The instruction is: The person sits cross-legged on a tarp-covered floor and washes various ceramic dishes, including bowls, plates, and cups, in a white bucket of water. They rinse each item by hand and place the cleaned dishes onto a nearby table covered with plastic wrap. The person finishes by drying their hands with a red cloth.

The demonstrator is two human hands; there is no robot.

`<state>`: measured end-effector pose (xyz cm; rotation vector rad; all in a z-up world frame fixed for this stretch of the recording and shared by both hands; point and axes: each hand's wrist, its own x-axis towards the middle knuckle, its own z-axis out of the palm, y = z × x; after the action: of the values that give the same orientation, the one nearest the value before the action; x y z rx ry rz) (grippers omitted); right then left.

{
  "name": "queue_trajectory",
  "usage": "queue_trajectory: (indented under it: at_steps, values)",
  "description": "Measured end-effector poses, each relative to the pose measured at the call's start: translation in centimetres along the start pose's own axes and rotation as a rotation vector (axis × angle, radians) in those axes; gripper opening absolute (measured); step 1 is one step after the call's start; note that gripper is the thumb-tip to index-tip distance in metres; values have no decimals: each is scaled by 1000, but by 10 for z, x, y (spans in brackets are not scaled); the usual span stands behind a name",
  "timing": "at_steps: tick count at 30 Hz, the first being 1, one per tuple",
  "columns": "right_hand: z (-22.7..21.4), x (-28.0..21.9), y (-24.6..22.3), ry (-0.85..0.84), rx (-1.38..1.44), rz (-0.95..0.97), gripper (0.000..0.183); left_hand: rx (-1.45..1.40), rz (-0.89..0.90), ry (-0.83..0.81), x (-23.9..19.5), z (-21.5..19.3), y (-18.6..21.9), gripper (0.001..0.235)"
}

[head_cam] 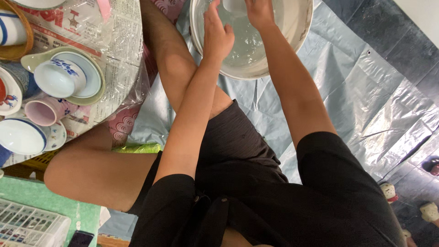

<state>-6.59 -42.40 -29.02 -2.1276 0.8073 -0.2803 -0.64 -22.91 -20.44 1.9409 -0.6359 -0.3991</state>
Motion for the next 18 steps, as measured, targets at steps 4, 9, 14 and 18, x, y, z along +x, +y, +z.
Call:
queue_trajectory:
  at_steps: [4, 9, 14, 18]
  values:
    - [19, -3, 45, -22, 168, -175, 17, -16, 25, -9, 2, 0, -1, 62]
    - [12, -9, 28, -236, 241, -49, 27, -27, -7, -20, 3, 5, -11, 58]
    - [-22, -11, -44, -437, 471, 332, 29, 31, -87, 55, 9, 8, -12, 72]
    - [-34, -15, -55, -348, 331, 217, 27, 1, -66, 101, 8, 9, -10, 71]
